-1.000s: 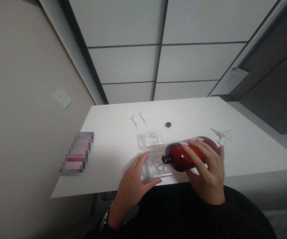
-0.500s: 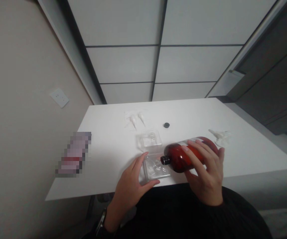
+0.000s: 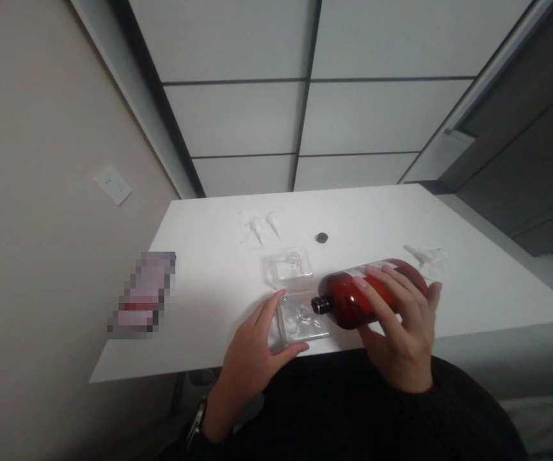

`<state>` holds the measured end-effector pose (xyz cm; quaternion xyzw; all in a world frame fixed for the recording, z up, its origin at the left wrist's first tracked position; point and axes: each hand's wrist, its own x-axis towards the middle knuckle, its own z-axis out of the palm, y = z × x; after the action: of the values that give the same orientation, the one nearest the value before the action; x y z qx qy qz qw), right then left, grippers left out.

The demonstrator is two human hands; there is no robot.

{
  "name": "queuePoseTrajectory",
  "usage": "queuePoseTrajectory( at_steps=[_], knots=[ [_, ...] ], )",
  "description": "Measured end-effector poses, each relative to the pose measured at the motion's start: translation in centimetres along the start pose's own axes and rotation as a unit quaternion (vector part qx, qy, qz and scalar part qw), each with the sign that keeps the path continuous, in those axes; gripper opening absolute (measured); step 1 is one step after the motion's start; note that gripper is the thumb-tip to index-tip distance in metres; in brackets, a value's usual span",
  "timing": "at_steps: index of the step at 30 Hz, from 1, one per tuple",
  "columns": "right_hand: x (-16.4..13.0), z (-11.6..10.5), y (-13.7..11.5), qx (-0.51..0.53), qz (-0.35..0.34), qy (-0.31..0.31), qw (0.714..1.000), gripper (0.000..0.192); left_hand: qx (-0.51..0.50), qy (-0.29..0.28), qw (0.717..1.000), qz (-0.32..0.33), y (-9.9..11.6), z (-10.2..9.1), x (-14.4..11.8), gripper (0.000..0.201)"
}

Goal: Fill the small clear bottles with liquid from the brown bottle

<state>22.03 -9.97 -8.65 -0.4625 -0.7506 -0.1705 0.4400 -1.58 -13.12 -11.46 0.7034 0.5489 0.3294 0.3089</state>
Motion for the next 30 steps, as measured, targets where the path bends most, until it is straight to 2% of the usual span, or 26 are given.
queuePoseTrajectory(
  at_steps=[30],
  knots=[
    [0.17,-0.14,0.11,-0.03,-0.019,0.021,0.999,0.08,-0.017,-0.003,1.0,0.005,0.24,-0.11,0.06,0.081]
  ],
)
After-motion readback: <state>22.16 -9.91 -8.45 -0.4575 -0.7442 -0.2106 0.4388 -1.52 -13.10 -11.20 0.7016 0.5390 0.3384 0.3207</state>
